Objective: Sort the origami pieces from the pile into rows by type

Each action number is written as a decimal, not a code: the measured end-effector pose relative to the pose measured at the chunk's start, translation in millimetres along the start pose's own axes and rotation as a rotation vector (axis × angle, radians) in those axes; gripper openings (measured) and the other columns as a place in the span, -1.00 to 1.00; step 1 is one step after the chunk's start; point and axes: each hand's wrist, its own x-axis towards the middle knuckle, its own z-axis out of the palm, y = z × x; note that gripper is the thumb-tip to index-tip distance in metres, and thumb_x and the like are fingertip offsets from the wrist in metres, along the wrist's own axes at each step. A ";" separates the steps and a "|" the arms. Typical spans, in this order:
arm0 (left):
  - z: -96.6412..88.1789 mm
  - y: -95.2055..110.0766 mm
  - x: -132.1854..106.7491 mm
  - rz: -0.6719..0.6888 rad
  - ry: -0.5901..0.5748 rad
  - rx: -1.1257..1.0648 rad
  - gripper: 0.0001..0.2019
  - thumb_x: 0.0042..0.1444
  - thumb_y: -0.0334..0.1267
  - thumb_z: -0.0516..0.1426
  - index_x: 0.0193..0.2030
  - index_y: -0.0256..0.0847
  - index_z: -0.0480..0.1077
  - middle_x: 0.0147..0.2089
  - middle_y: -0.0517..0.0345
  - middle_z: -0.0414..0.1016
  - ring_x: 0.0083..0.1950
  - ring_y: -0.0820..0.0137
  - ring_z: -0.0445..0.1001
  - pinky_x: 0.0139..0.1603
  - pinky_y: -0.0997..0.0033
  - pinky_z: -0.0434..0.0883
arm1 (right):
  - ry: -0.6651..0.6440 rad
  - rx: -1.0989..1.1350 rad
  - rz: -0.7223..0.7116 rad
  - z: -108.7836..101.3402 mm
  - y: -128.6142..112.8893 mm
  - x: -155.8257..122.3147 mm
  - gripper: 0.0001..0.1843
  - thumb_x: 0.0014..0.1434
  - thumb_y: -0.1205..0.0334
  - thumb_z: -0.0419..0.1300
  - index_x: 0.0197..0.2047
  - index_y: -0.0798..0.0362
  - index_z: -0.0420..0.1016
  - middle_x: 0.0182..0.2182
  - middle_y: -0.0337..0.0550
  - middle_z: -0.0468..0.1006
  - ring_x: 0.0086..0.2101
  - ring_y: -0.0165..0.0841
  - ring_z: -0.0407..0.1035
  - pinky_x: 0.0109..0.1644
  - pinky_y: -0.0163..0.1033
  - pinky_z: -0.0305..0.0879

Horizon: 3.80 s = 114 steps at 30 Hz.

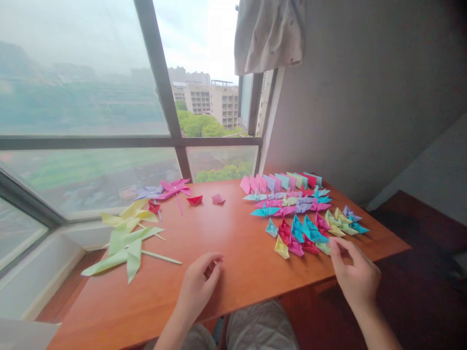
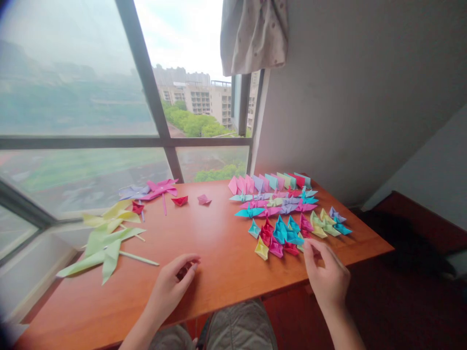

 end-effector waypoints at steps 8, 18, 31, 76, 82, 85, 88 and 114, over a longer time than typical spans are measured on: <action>-0.8 0.9 1.4 -0.009 -0.015 0.008 -0.77 0.22 -0.14 0.06 -0.18 -0.17 0.50 -0.33 0.06 0.58 -0.40 0.34 0.49 -0.36 0.40 0.41 | -0.064 -0.233 0.212 2.0 108.0 -19.5 -0.53 0.21 -0.10 0.06 -0.22 0.12 0.60 -0.41 -0.04 0.63 -0.46 -0.24 0.50 -0.35 -0.23 0.31; -1.1 1.5 2.1 -0.010 -0.006 0.019 -0.78 0.20 -0.14 0.08 -0.20 -0.17 0.51 -0.33 0.06 0.60 -0.40 0.33 0.51 -0.36 0.41 0.42 | -0.106 -0.252 0.233 16.8 113.7 -28.9 -0.55 0.20 -0.07 0.04 -0.22 0.10 0.60 -0.41 -0.04 0.63 -0.41 -0.18 0.52 -0.35 -0.21 0.29; -1.8 5.9 1.5 -0.019 -0.005 0.023 -0.78 0.19 -0.14 0.08 -0.20 -0.15 0.51 -0.31 0.05 0.60 -0.37 0.31 0.51 -0.35 0.39 0.43 | -0.052 -0.190 0.129 9.2 66.4 -17.8 -0.49 0.27 -0.09 0.01 -0.18 0.14 0.60 -0.35 0.02 0.65 -0.45 -0.26 0.51 -0.34 -0.25 0.34; -73.6 -52.8 163.5 -0.071 0.212 0.704 -0.79 0.10 -0.38 0.08 -0.27 -0.20 0.56 -0.27 0.00 0.63 -0.20 0.21 0.56 -0.20 0.38 0.38 | -0.614 0.572 -0.197 87.7 -130.3 -62.5 -0.76 0.30 0.31 0.03 -0.21 0.03 0.54 -0.39 -0.16 0.57 -0.34 -0.35 0.48 -0.19 -0.31 0.33; -74.8 -39.2 153.7 -0.010 0.231 0.637 -0.78 0.08 -0.41 0.06 -0.31 -0.20 0.55 -0.32 0.01 0.62 -0.25 0.22 0.56 -0.24 0.37 0.38 | -0.611 0.603 -0.142 89.3 -128.5 -63.6 -0.77 0.30 0.31 0.03 -0.19 0.03 0.53 -0.34 -0.13 0.59 -0.31 -0.33 0.49 -0.15 -0.29 0.36; -72.6 -27.0 136.9 0.053 0.206 0.562 -0.78 0.07 -0.43 0.06 -0.30 -0.18 0.53 -0.31 0.06 0.62 -0.26 0.27 0.56 -0.24 0.40 0.39 | -0.603 0.625 -0.122 90.2 -127.5 -64.0 -0.77 0.30 0.31 0.03 -0.19 0.03 0.53 -0.32 -0.12 0.60 -0.31 -0.32 0.50 -0.15 -0.29 0.38; -62.4 -12.3 110.9 0.120 0.152 0.468 -0.81 0.08 -0.42 0.08 -0.28 -0.14 0.51 -0.30 0.14 0.61 -0.28 0.33 0.55 -0.24 0.43 0.41 | -0.603 0.632 -0.122 90.3 -126.6 -64.0 -0.77 0.30 0.30 0.03 -0.19 0.03 0.53 -0.32 -0.12 0.60 -0.31 -0.32 0.50 -0.15 -0.28 0.39; -12.5 9.6 13.5 0.081 -0.044 0.023 -0.80 0.09 -0.38 0.08 -0.22 -0.15 0.52 -0.28 0.10 0.59 -0.33 0.37 0.50 -0.31 0.45 0.43 | -0.632 0.569 -0.172 87.0 -131.3 -59.7 -0.79 0.32 0.25 0.04 -0.24 0.02 0.50 -0.40 -0.19 0.51 -0.40 -0.37 0.42 -0.29 -0.33 0.31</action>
